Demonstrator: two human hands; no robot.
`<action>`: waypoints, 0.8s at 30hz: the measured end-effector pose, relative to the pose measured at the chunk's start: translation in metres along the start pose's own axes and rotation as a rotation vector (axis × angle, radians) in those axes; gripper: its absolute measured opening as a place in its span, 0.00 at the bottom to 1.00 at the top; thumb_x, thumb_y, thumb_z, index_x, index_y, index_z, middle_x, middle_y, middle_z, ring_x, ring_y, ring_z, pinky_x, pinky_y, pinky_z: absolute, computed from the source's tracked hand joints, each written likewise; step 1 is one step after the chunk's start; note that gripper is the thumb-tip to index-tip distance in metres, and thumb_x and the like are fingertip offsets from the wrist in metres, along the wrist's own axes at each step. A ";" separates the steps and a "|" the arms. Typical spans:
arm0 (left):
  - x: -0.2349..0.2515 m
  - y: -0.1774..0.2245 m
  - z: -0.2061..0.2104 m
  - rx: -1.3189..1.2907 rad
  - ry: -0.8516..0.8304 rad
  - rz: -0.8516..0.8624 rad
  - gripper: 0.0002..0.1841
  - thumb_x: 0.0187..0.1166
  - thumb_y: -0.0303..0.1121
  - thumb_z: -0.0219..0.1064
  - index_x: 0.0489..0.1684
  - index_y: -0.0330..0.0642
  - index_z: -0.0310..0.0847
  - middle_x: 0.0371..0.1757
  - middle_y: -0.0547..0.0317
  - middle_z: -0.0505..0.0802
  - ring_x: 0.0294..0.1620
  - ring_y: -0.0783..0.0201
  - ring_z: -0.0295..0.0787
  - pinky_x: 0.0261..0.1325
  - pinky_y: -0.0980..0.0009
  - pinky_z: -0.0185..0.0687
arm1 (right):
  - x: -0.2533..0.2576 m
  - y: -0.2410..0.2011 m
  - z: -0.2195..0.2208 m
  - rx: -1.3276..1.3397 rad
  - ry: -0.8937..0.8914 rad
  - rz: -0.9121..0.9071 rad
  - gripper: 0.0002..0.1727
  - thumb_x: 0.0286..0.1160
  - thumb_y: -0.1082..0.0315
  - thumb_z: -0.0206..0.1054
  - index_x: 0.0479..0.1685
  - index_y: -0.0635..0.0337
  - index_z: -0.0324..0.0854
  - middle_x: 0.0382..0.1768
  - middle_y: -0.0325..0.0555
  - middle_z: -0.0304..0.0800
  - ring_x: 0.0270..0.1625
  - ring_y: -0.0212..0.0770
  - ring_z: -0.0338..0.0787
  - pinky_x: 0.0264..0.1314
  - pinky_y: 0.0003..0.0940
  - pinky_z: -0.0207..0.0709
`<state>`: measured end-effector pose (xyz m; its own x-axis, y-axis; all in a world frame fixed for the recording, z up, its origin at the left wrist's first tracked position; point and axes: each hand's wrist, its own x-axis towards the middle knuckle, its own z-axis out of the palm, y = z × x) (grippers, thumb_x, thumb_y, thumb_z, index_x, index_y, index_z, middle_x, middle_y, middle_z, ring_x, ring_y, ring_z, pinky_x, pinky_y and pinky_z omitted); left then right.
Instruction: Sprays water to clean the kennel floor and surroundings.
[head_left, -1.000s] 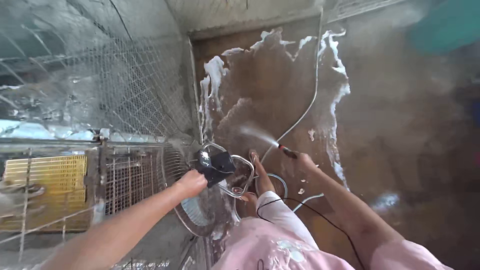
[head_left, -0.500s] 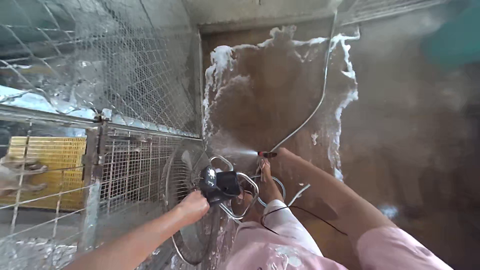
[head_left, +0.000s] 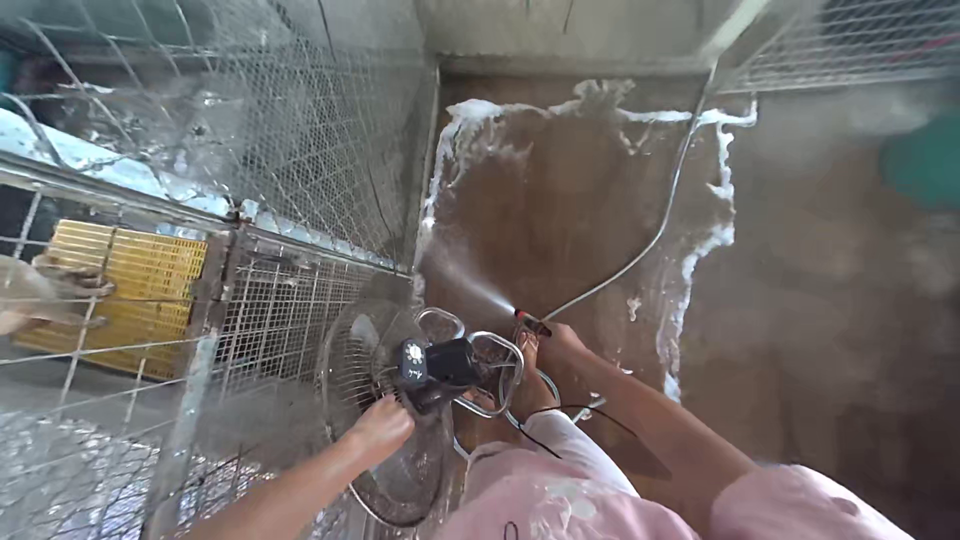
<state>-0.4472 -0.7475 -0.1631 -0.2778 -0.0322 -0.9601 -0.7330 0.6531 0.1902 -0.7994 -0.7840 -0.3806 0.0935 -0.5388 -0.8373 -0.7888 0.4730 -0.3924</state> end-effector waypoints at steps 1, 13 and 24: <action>-0.001 0.000 0.002 -0.002 0.005 -0.002 0.13 0.87 0.21 0.51 0.47 0.26 0.85 0.51 0.36 0.92 0.61 0.39 0.88 0.75 0.46 0.71 | 0.000 -0.001 -0.001 -0.012 -0.017 -0.015 0.24 0.85 0.59 0.64 0.76 0.59 0.78 0.68 0.65 0.86 0.74 0.63 0.84 0.78 0.66 0.72; -0.007 0.005 0.011 -0.032 -0.009 0.000 0.13 0.88 0.22 0.51 0.50 0.27 0.84 0.55 0.36 0.92 0.64 0.39 0.87 0.76 0.45 0.70 | 0.002 -0.040 0.008 0.004 -0.006 -0.087 0.26 0.86 0.60 0.64 0.79 0.60 0.75 0.69 0.66 0.85 0.75 0.64 0.83 0.79 0.64 0.71; -0.014 0.003 0.023 -0.029 -0.016 0.012 0.13 0.88 0.22 0.51 0.51 0.26 0.84 0.55 0.35 0.92 0.64 0.39 0.87 0.75 0.45 0.70 | -0.004 -0.044 -0.004 0.194 0.206 0.009 0.29 0.87 0.63 0.61 0.87 0.55 0.67 0.71 0.65 0.84 0.75 0.63 0.83 0.80 0.61 0.71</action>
<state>-0.4311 -0.7275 -0.1535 -0.2771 -0.0127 -0.9608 -0.7475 0.6311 0.2073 -0.7668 -0.8056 -0.3589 -0.0544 -0.6547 -0.7539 -0.6559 0.5927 -0.4675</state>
